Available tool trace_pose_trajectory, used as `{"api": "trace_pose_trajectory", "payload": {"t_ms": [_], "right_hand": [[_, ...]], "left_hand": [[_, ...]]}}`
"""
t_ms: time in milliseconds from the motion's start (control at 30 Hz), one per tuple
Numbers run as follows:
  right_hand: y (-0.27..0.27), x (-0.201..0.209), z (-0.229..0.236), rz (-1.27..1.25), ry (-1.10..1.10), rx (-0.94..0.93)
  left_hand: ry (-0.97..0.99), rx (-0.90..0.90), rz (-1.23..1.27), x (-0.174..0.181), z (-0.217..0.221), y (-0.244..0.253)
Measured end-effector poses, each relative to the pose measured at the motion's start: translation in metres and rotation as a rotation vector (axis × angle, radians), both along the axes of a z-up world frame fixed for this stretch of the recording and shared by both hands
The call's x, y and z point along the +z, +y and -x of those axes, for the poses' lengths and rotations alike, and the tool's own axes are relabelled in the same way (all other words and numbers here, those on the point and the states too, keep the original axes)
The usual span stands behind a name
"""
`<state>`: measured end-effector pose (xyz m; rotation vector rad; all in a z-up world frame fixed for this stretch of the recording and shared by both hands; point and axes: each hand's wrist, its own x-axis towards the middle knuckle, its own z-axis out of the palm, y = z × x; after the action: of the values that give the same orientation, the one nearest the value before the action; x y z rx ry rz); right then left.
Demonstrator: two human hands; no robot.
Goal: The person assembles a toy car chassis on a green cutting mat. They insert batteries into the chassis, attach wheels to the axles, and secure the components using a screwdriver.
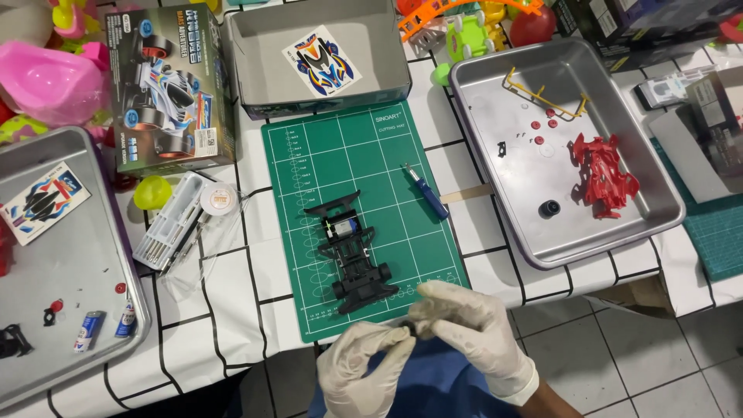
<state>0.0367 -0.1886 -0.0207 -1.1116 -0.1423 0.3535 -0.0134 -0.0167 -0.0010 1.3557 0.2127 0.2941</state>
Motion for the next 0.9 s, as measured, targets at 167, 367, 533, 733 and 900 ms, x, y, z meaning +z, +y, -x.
{"api": "trace_pose_trajectory", "payload": {"t_ms": [167,367,533,733,900], "right_hand": [[0.022,0.021,-0.004,0.348,-0.708,-0.063],[0.035,0.015,-0.008,0.212,-0.485,-0.121],[0.033,0.012,-0.011,0.172,-0.415,-0.188],[0.03,0.015,-0.029,0.264,-0.38,-0.271],[0.022,-0.003,-0.049,0.579,-0.345,-0.322]], "left_hand": [[-0.152,0.118,-0.3,0.012,-0.005,0.005],[0.037,-0.006,-0.05,-0.001,-0.008,0.018],[-0.37,0.051,-0.217,-0.014,-0.024,0.057],[0.101,-0.074,-1.171,-0.013,-0.052,0.079],[0.142,-0.028,-1.324,-0.016,-0.059,0.067]]}}
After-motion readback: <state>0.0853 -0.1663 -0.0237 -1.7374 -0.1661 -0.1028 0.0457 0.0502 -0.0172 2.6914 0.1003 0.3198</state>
